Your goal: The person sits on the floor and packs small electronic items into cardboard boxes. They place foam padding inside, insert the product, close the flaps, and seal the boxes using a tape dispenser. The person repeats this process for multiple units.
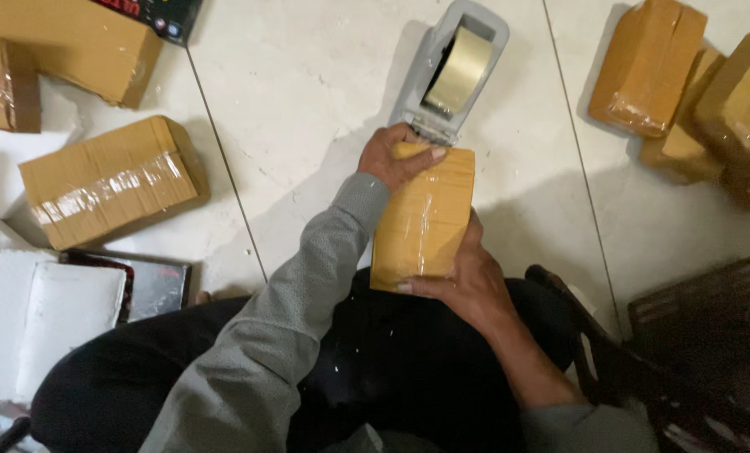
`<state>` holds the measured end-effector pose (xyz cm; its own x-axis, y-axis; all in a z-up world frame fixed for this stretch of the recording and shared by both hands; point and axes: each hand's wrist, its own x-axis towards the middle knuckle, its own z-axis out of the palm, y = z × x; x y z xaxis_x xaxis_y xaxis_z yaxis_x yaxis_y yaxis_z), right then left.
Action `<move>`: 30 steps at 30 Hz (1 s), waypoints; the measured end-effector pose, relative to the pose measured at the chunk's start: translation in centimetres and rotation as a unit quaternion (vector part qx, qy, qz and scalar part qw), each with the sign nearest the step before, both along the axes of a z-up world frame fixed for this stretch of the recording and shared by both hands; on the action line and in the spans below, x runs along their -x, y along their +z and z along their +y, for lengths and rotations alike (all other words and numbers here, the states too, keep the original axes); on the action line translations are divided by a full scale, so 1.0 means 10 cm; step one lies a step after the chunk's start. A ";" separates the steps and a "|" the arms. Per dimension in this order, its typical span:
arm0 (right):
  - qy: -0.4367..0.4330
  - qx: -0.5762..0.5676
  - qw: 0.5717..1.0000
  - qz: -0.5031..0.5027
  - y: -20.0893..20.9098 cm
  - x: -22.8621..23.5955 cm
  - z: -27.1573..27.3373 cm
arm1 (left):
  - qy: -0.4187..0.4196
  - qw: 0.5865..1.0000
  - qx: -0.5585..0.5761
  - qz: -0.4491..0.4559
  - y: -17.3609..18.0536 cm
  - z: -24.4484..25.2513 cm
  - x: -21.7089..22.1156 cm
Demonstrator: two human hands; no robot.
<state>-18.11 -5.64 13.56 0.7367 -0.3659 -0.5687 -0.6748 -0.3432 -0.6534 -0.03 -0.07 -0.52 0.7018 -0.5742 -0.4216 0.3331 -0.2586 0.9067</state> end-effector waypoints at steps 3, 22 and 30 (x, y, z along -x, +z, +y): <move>0.008 0.032 0.999 -0.008 -0.04 0.00 0.02 | 0.024 0.999 0.030 0.003 0.00 0.01 0.05; -0.156 0.192 0.968 -0.043 -0.26 -0.17 0.39 | 0.037 0.996 0.027 -0.082 -0.14 0.01 0.02; -0.172 0.216 0.958 0.073 -0.28 -0.19 0.34 | 0.016 0.994 0.008 -0.105 0.00 0.03 0.09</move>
